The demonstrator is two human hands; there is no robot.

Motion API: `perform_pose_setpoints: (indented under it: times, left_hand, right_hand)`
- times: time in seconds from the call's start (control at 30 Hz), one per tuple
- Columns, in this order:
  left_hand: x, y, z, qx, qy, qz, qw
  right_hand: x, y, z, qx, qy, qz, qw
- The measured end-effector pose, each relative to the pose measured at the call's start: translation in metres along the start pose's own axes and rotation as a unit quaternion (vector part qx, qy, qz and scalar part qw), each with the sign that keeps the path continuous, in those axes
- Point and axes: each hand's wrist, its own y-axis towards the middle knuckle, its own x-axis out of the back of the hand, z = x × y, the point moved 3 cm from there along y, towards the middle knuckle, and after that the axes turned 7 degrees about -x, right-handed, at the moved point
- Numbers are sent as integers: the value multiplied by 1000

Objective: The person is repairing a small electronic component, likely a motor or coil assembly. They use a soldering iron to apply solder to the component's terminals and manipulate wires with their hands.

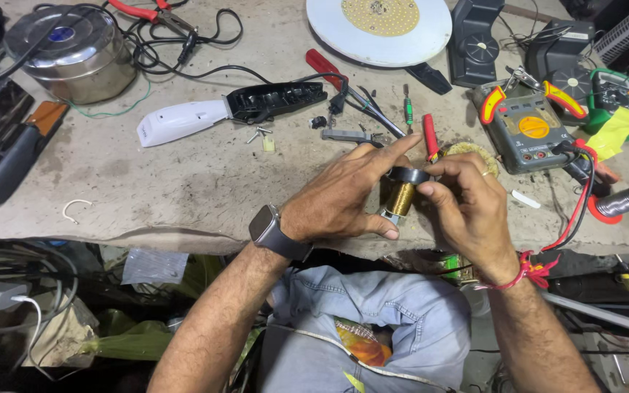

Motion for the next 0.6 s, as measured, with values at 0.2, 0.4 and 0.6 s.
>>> perform_pose_setpoints:
  times: [0.2,0.4,0.6]
  left_hand:
    - [-5,2,2,67,-48,12,997]
    - [-5,3,0,75,-72,-3,995]
    - [-7,-4,3,43,-17,25,999]
  right_hand:
    - [-4,16,-14,-35,7,31,999]
    - [6,27,-30,-72,-37,-13,997]
    - [15,52,-37,41,-260,-17,964]
